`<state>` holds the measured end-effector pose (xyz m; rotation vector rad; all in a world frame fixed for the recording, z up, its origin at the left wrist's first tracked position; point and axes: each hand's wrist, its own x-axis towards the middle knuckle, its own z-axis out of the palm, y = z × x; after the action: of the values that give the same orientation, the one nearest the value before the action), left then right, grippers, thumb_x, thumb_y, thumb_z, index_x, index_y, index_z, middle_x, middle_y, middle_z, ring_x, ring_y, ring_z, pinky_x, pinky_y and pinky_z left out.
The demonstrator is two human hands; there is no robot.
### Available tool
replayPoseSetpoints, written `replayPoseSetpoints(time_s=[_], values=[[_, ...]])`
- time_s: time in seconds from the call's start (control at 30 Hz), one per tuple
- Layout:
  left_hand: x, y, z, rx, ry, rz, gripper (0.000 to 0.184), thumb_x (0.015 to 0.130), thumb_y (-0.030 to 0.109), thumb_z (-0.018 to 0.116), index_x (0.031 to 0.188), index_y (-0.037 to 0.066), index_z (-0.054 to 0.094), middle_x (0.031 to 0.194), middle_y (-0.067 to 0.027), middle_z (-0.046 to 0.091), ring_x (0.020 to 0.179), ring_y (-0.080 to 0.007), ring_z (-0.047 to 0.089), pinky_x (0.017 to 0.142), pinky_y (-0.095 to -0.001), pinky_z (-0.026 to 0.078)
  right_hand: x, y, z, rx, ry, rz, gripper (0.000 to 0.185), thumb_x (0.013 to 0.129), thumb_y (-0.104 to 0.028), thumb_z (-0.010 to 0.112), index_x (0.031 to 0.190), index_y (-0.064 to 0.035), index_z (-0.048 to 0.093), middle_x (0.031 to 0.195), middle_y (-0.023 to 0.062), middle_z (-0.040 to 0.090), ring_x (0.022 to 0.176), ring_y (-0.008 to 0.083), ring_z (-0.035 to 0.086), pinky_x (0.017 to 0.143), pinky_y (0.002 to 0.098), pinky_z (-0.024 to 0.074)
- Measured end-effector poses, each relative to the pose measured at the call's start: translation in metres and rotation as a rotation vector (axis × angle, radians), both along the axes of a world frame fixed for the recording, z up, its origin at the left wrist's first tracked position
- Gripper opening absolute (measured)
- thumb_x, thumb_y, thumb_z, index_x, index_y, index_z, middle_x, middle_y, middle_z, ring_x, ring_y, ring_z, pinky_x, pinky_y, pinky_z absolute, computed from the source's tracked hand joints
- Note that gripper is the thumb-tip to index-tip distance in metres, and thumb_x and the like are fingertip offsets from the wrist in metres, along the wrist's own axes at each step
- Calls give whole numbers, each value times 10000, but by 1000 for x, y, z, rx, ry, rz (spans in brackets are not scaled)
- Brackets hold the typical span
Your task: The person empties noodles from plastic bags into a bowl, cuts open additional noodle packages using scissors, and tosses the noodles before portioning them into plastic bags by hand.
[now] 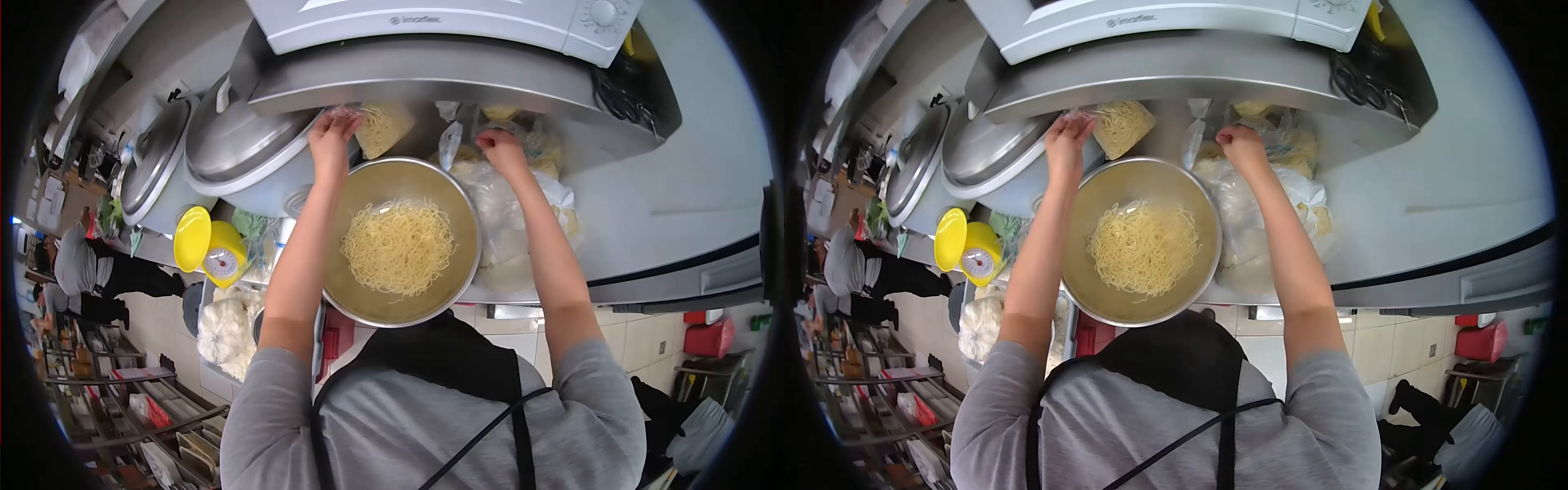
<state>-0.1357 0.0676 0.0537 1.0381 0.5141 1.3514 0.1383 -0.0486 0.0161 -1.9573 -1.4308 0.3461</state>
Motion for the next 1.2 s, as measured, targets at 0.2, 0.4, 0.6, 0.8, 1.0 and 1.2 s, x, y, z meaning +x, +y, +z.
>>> replayPoseSetpoints(time_s=[0.2, 0.4, 0.6, 0.8, 1.0, 1.2], values=[[20, 76, -105, 246, 1205, 296, 107, 696, 88, 581, 759, 31, 646, 707, -163, 623, 696, -292, 619, 679, -372, 495, 17, 68, -73, -198, -161, 217, 308, 709, -108, 578, 1013, -110, 622, 990, 153, 614, 893, 314, 589, 794, 363, 459], [13, 43, -70, 426, 1318, 475, 174, 714, 130, 595, 862, 56, 652, 806, -179, 626, 772, -326, 610, 702, -393, 486, 32, 110, -136, -295, -125, 376, 353, 664, -130, 626, 1017, -113, 609, 1027, 143, 599, 954, 291, 567, 813, 353, 448], [-37, 0, -35, 253, 1137, 190, 220, 767, 167, 614, 936, 28, 637, 783, -95, 657, 704, -220, 631, 657, -321, 482, 64, 111, -135, -157, 210, 376, 300, 624, -175, 658, 904, -78, 611, 865, 111, 619, 831, 214, 584, 694, 329, 470], [-46, -45, -38, 133, 1008, -86, 202, 809, 133, 588, 955, -1, 622, 794, -63, 632, 736, -101, 573, 678, -223, 447, 87, 60, -23, 47, 558, 116, 240, 699, -143, 662, 914, -56, 601, 843, 30, 613, 773, 115, 581, 636, 250, 469], [-8, -64, -55, 293, 931, -193, 240, 785, 163, 609, 954, -6, 621, 806, -93, 646, 741, -145, 602, 681, -255, 465, 78, 31, 4, 371, 1224, -42, 271, 815, -171, 588, 1050, -47, 535, 959, 69, 596, 876, 166, 596, 737, 291, 516], [7, -72, -12, -85, 602, -168, 496, 799, 267, 624, 1189, 1, 471, 1041, -124, 588, 871, -216, 595, 719, -324, 488, 2, -15, 2, 173, 1612, 160, 277, 840, -127, 529, 1078, 13, 511, 1054, 146, 578, 934, 228, 590, 802, 331, 507]])
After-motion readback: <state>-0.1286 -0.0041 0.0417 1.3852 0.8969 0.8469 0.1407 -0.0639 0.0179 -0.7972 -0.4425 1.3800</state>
